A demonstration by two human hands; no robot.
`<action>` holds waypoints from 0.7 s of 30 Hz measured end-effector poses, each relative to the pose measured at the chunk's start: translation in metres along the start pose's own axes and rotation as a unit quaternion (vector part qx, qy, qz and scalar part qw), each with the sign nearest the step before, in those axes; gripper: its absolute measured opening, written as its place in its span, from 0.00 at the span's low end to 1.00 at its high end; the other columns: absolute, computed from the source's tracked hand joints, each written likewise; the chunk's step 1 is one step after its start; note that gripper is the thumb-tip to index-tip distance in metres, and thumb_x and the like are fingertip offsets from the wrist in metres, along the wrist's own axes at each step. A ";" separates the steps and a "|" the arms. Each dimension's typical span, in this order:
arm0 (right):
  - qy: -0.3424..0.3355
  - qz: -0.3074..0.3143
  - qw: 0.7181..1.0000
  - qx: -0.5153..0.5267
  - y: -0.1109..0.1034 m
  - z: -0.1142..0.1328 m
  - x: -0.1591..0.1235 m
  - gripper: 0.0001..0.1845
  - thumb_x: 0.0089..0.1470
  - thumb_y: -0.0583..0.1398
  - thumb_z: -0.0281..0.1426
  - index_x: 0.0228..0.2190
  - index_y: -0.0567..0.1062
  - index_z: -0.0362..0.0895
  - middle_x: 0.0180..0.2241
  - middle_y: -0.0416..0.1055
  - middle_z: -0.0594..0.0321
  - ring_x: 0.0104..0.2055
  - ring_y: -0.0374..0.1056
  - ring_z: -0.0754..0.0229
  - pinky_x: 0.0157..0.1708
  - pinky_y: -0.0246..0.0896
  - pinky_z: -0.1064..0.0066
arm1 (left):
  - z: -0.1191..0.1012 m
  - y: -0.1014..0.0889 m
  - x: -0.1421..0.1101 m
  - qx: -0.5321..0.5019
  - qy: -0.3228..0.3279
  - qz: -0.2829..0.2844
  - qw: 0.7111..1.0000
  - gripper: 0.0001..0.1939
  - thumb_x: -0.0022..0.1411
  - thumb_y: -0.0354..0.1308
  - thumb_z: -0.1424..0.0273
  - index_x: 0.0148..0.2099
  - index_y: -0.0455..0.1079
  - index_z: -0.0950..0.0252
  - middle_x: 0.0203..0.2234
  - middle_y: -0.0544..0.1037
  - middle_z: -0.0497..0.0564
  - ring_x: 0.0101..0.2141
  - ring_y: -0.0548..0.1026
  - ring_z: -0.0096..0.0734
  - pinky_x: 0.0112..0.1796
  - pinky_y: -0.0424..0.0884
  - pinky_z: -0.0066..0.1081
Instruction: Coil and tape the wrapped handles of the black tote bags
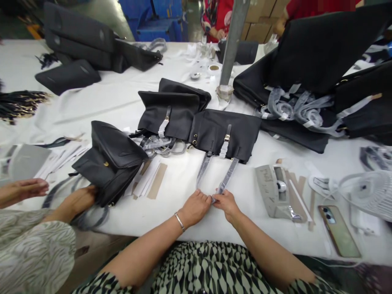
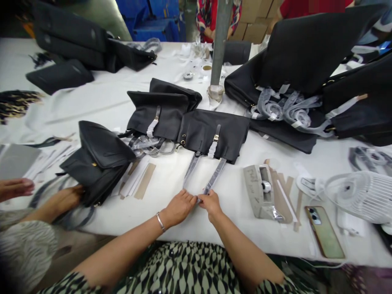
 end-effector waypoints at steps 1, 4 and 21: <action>0.004 0.005 1.000 0.009 0.001 -0.001 0.000 0.20 0.28 0.64 0.28 0.31 0.68 0.44 0.18 0.66 0.72 0.23 0.64 0.63 0.25 0.62 0.70 | 0.001 0.000 -0.001 -0.001 0.001 0.001 1.000 0.10 0.66 0.44 0.75 0.47 0.62 0.68 0.33 0.73 0.52 0.36 0.70 0.37 0.47 0.61 0.42; 0.009 0.016 0.999 0.034 0.002 -0.001 -0.001 0.20 0.29 0.64 0.28 0.30 0.68 0.44 0.20 0.68 0.70 0.25 0.66 0.63 0.31 0.65 0.67 | 0.005 -0.001 -0.003 -0.003 0.005 0.000 1.000 0.09 0.66 0.44 0.75 0.45 0.63 0.67 0.32 0.72 0.52 0.35 0.69 0.36 0.45 0.61 0.41; -0.022 0.100 0.993 0.061 0.015 -0.012 -0.007 0.18 0.37 0.69 0.39 0.31 0.74 0.47 0.32 0.74 0.64 0.34 0.70 0.58 0.33 0.70 0.64 | 0.010 0.013 -0.039 0.088 -0.053 -0.094 0.990 0.25 0.67 0.44 0.68 0.64 0.53 0.66 0.57 0.67 0.57 0.57 0.64 0.42 0.54 0.61 0.44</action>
Point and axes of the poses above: each hand's wrist, its own x-axis towards the middle knuckle, its own y-axis out of the palm, z = x × y, the point moved 7 cm from there along x, towards the middle knuckle
